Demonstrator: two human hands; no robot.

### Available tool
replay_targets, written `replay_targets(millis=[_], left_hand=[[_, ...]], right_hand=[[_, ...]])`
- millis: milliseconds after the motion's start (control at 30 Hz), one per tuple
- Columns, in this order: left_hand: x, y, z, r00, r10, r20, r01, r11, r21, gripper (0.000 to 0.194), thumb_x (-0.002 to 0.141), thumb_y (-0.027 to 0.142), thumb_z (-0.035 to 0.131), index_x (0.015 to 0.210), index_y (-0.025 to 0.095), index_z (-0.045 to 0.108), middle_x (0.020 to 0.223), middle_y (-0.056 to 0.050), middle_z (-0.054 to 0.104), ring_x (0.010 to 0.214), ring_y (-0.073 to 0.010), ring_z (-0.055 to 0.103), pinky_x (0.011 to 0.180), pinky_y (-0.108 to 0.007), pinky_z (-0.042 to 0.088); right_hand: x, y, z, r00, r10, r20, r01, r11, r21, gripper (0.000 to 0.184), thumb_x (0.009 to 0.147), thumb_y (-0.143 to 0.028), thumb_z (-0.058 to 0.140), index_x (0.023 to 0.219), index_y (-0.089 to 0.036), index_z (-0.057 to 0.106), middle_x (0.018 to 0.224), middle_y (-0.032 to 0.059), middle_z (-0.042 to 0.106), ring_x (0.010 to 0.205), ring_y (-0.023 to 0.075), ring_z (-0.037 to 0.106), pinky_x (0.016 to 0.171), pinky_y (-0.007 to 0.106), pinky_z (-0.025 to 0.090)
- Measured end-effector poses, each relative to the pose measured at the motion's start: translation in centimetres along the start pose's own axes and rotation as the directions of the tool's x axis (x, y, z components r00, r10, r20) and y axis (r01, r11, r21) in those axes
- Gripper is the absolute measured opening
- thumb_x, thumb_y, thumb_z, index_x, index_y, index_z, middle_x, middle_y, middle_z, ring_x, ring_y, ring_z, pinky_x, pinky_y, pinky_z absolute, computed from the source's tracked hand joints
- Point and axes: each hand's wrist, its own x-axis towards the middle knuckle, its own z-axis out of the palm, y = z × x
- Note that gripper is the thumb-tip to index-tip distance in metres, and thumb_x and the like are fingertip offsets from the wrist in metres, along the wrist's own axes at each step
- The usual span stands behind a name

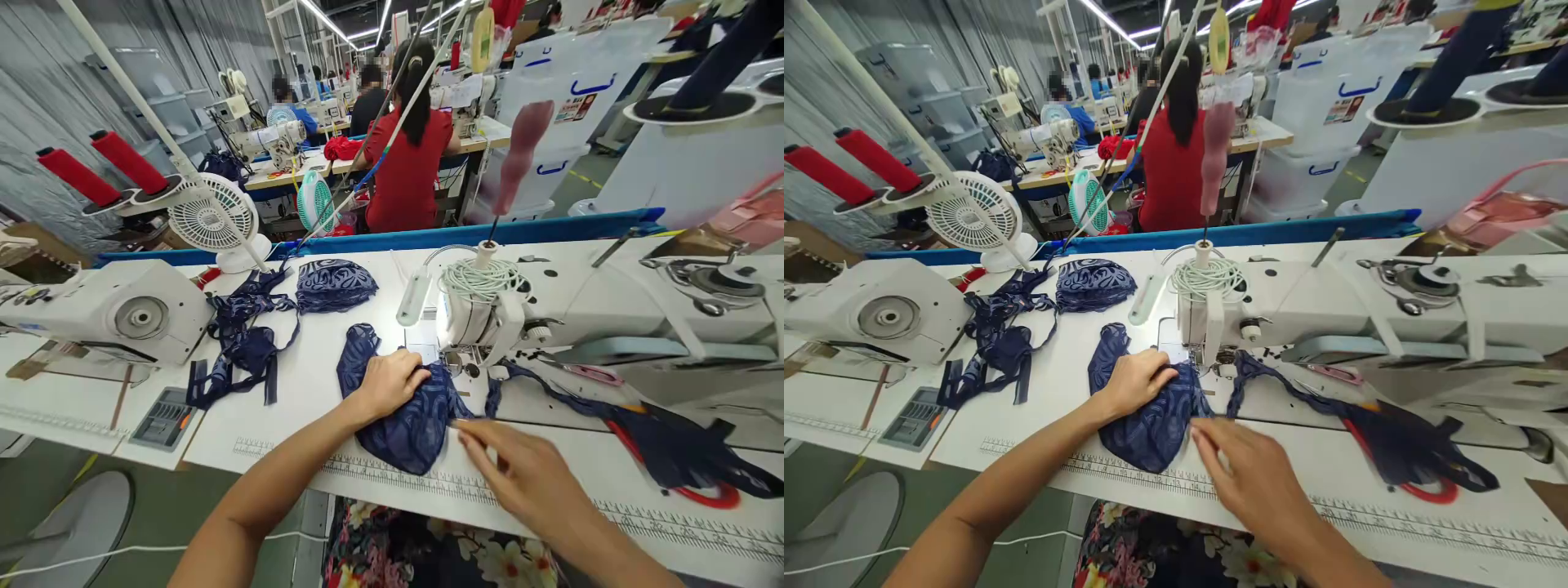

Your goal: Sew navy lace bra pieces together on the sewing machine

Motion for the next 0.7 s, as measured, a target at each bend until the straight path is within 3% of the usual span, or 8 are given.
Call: replay_targets(millis=[67,167,300,400,500,700], left_hand=[[-0.1,0.0,0.2,1.0,-0.02,0.0,0.02,1.0,-0.001,0.026,0.099,0.041,0.046,0.092,0.021,0.061,0.088,-0.004,0.065,0.08,-0.0178,0.061,0.064,-0.024,0.039],[-1.1,-0.3,0.6,1.0,-0.022,-0.013,0.022,1.0,-0.016,0.03,0.099,0.046,0.046,0.094,0.02,0.062,0.088,-0.004,0.065,0.082,-0.0175,0.061,0.065,-0.025,0.039],[-3.5,-0.1,0.0,0.993,0.046,-0.106,-0.057,0.992,-0.109,0.031,0.097,0.045,0.05,0.092,0.02,0.067,0.083,-0.003,0.063,0.076,-0.0154,0.058,0.067,-0.025,0.04],[-4.2,1.1,-1.2,0.987,0.0,-0.163,-0.048,0.956,-0.289,0.025,0.097,0.038,0.052,0.091,0.019,0.067,0.087,-0.004,0.062,0.08,-0.0148,0.058,0.073,-0.024,0.043],[-3.3,2.1,-1.6,0.996,-0.069,-0.065,0.039,0.924,-0.379,0.018,0.096,0.032,0.054,0.092,0.02,0.066,0.085,-0.003,0.063,0.082,-0.0154,0.059,0.075,-0.025,0.044],[-1.3,2.4,-0.1,0.968,-0.239,0.076,0.25,0.948,-0.195,0.015,0.089,0.035,0.062,0.082,0.021,0.064,0.084,-0.002,0.066,0.079,-0.0183,0.059,0.068,-0.027,0.04]], right_hand=[[1.2,2.0,-0.8,0.962,-0.232,-0.144,0.189,0.947,-0.258,0.029,0.097,-0.027,0.043,0.113,-0.024,0.067,0.105,0.0066,0.071,0.09,0.0198,0.067,0.071,0.031,0.053],[2.4,3.4,-0.5,0.897,-0.434,-0.088,0.358,0.827,-0.433,0.028,0.098,-0.022,0.043,0.112,-0.02,0.067,0.109,0.0076,0.07,0.095,0.0197,0.065,0.079,0.033,0.051],[1.5,2.5,1.6,0.893,-0.446,-0.052,0.349,0.762,-0.546,0.025,0.096,-0.021,0.048,0.11,-0.015,0.067,0.102,0.0094,0.07,0.094,0.0222,0.063,0.077,0.036,0.045],[0.6,1.6,2.5,0.881,-0.467,-0.076,0.344,0.743,-0.574,0.025,0.096,-0.018,0.048,0.112,-0.012,0.066,0.113,0.0114,0.069,0.104,0.0244,0.061,0.089,0.04,0.042],[0.6,1.6,2.7,0.877,-0.479,-0.044,0.378,0.743,-0.552,0.025,0.096,-0.018,0.046,0.107,-0.012,0.067,0.116,0.0119,0.069,0.109,0.025,0.059,0.095,0.04,0.04],[0.1,1.7,3.0,0.904,-0.42,-0.078,0.322,0.791,-0.52,0.024,0.097,-0.025,0.049,0.111,-0.015,0.066,0.115,0.0101,0.07,0.101,0.0243,0.061,0.091,0.043,0.038]])
